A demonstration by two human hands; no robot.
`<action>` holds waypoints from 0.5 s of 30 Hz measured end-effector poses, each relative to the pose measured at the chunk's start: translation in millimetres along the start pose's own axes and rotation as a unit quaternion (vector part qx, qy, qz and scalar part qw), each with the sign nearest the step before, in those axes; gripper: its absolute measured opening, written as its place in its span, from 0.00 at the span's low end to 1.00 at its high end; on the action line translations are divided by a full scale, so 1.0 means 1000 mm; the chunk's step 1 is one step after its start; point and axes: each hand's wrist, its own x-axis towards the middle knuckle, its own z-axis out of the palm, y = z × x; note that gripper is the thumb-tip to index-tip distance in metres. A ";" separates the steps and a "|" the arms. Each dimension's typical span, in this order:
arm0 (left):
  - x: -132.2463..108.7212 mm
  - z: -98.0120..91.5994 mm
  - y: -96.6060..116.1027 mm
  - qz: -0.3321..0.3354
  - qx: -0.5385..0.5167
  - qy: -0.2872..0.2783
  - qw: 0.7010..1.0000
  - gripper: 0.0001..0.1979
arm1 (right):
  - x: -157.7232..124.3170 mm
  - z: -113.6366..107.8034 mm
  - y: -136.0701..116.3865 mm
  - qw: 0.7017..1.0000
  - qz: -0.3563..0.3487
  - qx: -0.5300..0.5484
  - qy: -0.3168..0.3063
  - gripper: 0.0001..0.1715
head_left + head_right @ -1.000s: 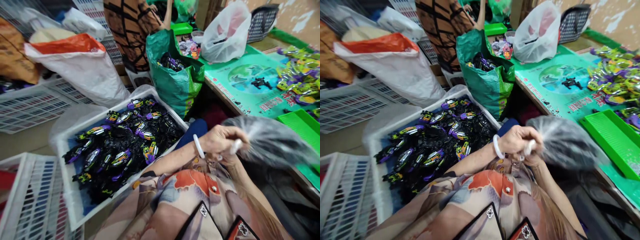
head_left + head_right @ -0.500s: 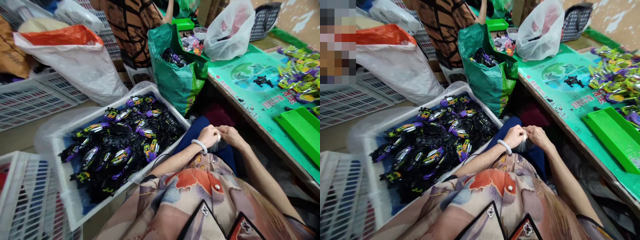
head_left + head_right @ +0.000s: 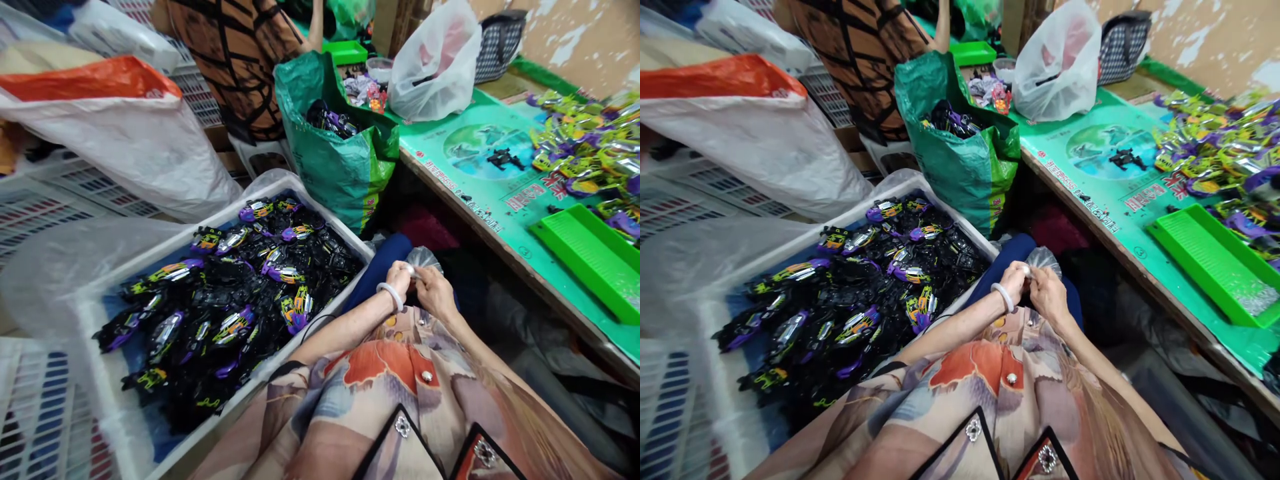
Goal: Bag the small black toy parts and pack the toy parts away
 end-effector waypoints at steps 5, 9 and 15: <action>-0.012 -0.002 0.003 0.022 0.003 -0.010 1.000 0.15 | -0.001 0.001 -0.006 0.995 -0.020 0.098 0.030 0.23; -0.018 -0.003 0.003 0.036 -0.016 -0.035 0.999 0.18 | -0.001 0.001 -0.006 0.995 -0.016 0.081 0.055 0.18; -0.027 -0.014 0.005 0.047 0.040 -0.079 0.995 0.14 | -0.007 -0.005 -0.004 0.997 -0.060 0.043 0.028 0.16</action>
